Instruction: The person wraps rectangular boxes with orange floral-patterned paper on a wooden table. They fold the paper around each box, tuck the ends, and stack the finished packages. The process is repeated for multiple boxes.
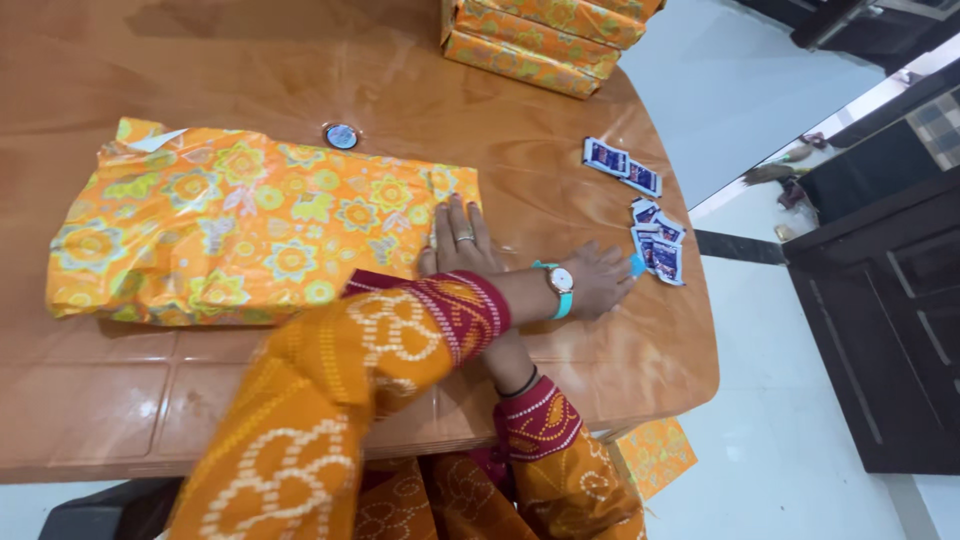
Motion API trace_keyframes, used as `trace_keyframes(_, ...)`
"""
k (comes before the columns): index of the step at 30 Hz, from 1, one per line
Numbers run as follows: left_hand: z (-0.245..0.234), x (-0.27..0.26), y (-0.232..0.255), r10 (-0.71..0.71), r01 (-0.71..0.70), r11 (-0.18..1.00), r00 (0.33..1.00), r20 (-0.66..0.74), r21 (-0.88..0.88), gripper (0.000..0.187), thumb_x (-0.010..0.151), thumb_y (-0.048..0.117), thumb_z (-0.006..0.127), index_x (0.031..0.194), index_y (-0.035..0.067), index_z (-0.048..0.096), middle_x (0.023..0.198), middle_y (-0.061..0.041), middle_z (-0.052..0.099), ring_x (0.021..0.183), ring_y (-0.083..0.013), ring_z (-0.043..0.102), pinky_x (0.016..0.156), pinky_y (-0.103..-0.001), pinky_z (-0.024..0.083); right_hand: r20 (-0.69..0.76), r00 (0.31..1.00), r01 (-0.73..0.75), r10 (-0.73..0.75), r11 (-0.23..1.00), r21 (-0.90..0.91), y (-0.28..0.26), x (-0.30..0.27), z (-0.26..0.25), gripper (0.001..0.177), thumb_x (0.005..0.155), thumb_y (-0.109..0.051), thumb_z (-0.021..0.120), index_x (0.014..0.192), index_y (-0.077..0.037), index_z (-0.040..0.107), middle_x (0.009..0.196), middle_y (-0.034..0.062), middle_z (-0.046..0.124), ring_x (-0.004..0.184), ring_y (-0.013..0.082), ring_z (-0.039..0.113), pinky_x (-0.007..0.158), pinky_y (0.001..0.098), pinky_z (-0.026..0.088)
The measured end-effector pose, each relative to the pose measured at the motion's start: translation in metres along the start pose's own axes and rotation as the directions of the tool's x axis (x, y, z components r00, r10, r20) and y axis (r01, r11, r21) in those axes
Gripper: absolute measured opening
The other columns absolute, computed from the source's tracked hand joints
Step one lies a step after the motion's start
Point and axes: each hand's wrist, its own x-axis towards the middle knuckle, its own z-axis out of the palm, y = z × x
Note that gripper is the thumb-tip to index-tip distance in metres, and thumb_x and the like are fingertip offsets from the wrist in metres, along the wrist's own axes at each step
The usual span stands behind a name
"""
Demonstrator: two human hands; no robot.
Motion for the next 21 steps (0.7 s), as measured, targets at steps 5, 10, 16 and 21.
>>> trace_keyframes(5,0.04,0.028,-0.018,-0.092,0.112,0.983,0.986,0.14,-0.148,0.074,0.093,0.06,0.054,0.153,0.02,0.04,0.136,-0.015,0.056,0.122,-0.0331,0.058,0.095,-0.056,0.043,-0.125,0.977,0.153,-0.172,0.977,-0.148,0.022,-0.001,0.032,0.053,0.097,-0.022,0.054,0.139,0.009,0.055,0.148,0.0259,0.054,0.147,0.0447,0.042,0.12,0.054,0.041)
trace_keyframes(10,0.035,0.034,-0.022,-0.093,0.12,0.988,0.968,0.231,-0.102,0.065,0.098,0.062,0.045,0.149,0.022,0.044,0.139,-0.016,0.055,0.118,-0.0355,0.062,0.091,-0.058,0.046,-0.16,0.946,0.259,-0.282,0.954,-0.151,0.031,0.009,0.042,0.054,0.091,-0.021,0.054,0.131,0.015,0.055,0.14,0.029,0.056,0.144,0.043,0.046,0.123,0.0561,0.036)
trace_keyframes(16,0.0,0.031,-0.035,-0.091,0.095,0.89,0.995,0.03,-0.446,0.04,0.096,0.024,0.051,0.135,0.015,0.057,0.123,-0.016,0.068,0.113,-0.0361,0.067,0.087,-0.053,0.053,-0.068,0.994,0.099,-0.087,0.976,0.192,0.016,-0.008,0.003,0.072,0.097,-0.031,0.062,0.152,0.007,0.036,0.158,0.031,0.036,0.149,0.0448,0.03,0.121,0.0483,0.027)
trace_keyframes(21,-0.075,-0.044,-0.074,-0.115,-0.237,0.606,0.919,-0.378,-0.759,0.042,0.094,-0.003,0.048,0.135,0.007,0.054,0.105,-0.013,0.068,0.094,-0.0257,0.069,0.085,-0.039,0.057,0.147,0.97,0.085,-0.192,0.84,0.536,0.044,-0.012,-0.025,0.082,0.096,-0.026,0.069,0.157,0.006,0.025,0.164,0.0227,0.022,0.152,0.0335,0.025,0.122,0.0445,0.023)
